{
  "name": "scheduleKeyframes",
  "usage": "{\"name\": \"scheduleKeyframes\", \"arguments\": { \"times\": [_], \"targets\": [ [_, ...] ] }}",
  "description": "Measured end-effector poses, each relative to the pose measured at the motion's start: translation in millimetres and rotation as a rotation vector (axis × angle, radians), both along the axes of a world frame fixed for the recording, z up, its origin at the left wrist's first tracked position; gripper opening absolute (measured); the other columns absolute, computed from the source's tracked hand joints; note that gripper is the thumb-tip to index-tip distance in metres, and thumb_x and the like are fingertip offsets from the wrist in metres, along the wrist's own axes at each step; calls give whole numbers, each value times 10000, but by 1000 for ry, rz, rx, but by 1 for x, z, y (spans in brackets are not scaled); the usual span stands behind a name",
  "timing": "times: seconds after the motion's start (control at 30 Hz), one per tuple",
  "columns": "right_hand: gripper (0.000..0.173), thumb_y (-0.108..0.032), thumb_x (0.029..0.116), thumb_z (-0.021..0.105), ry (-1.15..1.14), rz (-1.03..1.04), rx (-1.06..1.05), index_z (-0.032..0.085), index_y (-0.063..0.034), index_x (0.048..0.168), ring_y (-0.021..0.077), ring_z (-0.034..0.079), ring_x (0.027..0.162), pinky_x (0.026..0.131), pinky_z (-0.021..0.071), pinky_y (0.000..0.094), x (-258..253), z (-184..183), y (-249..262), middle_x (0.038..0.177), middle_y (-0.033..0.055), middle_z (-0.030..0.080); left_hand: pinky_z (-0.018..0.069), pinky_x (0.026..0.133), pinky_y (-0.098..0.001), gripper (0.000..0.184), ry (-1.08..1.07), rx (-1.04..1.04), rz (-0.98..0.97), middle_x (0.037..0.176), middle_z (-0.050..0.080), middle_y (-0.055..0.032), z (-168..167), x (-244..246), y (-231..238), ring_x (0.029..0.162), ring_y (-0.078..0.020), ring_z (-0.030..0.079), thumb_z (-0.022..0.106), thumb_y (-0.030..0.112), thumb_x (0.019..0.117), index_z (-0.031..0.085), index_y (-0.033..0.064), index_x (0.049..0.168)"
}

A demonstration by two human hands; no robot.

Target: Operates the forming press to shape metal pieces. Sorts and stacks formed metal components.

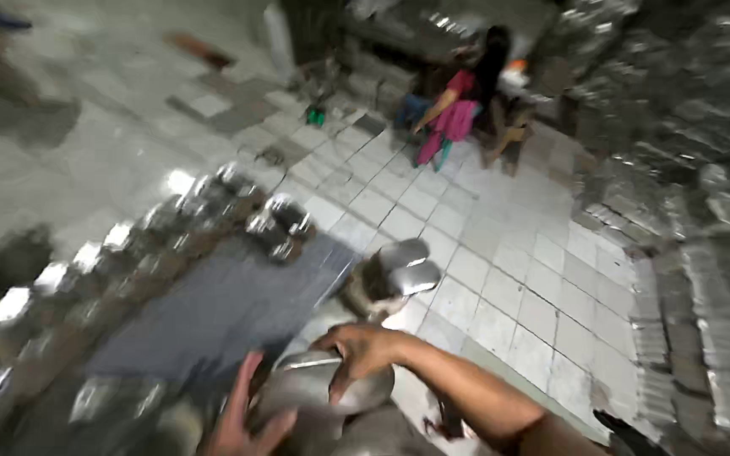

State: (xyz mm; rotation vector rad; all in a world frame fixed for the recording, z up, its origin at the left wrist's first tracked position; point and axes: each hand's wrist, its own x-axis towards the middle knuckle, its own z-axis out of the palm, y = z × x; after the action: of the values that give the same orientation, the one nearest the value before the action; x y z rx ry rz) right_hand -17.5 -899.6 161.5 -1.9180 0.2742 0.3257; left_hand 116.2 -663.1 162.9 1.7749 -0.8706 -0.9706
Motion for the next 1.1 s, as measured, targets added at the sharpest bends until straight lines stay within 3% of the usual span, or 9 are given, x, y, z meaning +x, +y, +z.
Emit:
{"name": "scheduleKeyframes", "arguments": {
  "times": [0.13, 0.27, 0.43, 0.57, 0.7, 0.83, 0.97, 1.03, 1.1],
  "targets": [
    [594, -145, 751, 892, 20, 249, 130, 670, -15, 1286, 202, 695, 997, 916, 583, 411, 71, 16, 89, 1119, 147, 718, 538, 1003, -296, 500, 126, 158, 220, 1305, 676, -13, 17, 31, 95, 1148, -68, 648, 751, 226, 914, 617, 123, 1385],
    [515, -341, 897, 770, 185, 382, 93, 651, -66, 1316, 124, 679, 868, 805, 588, 338, 141, -1, 149, 1046, 81, 719, 590, 865, -290, 400, 337, 5, 714, 1097, 735, -37, -8, 40, 214, 944, -81, 696, 758, 105, 892, 663, 51, 1277],
    [332, -203, 968, 716, 170, 522, 69, 688, -76, 1273, 136, 695, 876, 818, 597, 375, 238, -11, 255, 1054, 75, 737, 620, 813, -360, 352, 340, 98, 1122, 1028, 736, -35, -22, 54, 318, 892, -123, 710, 751, 234, 924, 675, 96, 1239],
    [299, -172, 938, 749, 207, 680, 148, 712, -26, 1196, 105, 674, 817, 770, 581, 314, 329, -43, 334, 985, 79, 734, 608, 832, -389, 343, 282, 195, 1305, 1064, 714, -41, -37, 81, 373, 916, -127, 700, 714, 306, 960, 649, 93, 1221],
    [340, -214, 925, 770, 388, 744, 37, 703, -5, 1185, 225, 703, 879, 801, 596, 432, 377, -103, 394, 1046, 150, 727, 560, 871, -383, 343, 403, 207, 1361, 1090, 661, -76, -95, 104, 406, 951, -129, 644, 661, 263, 996, 606, 32, 1243],
    [412, -314, 899, 797, 447, 690, -217, 709, -25, 1180, 277, 689, 963, 869, 565, 506, 382, -123, 416, 1102, 167, 714, 553, 735, -266, 330, 731, 83, 1436, 1003, 641, -5, -137, 106, 412, 822, -74, 626, 589, 236, 1035, 517, 132, 1340],
    [678, -489, 882, 776, 193, 615, -460, 618, -45, 1369, 444, 505, 1320, 1053, 465, 631, 352, -102, 409, 1441, 238, 514, 539, 926, -293, 511, 702, 160, 1252, 1289, 622, -32, -138, 106, 421, 1086, -83, 625, 569, 333, 1046, 414, 153, 1498],
    [754, -507, 907, 740, 1, 453, -381, 528, -64, 1479, 375, 534, 1306, 1047, 497, 541, 317, -80, 402, 1477, 200, 512, 504, 1030, -361, 630, 607, 240, 1137, 1452, 550, -68, -132, 116, 439, 1239, -127, 576, 571, 382, 1038, 320, 167, 1575],
    [554, -353, 946, 731, -91, 270, -118, 590, -40, 1381, 222, 634, 1167, 955, 581, 380, 272, -60, 400, 1373, 151, 584, 434, 1132, -397, 821, 463, 290, 1033, 1624, 357, -73, -122, 143, 459, 1411, -153, 446, 577, 441, 1023, 95, 238, 1656]
  ]
}}
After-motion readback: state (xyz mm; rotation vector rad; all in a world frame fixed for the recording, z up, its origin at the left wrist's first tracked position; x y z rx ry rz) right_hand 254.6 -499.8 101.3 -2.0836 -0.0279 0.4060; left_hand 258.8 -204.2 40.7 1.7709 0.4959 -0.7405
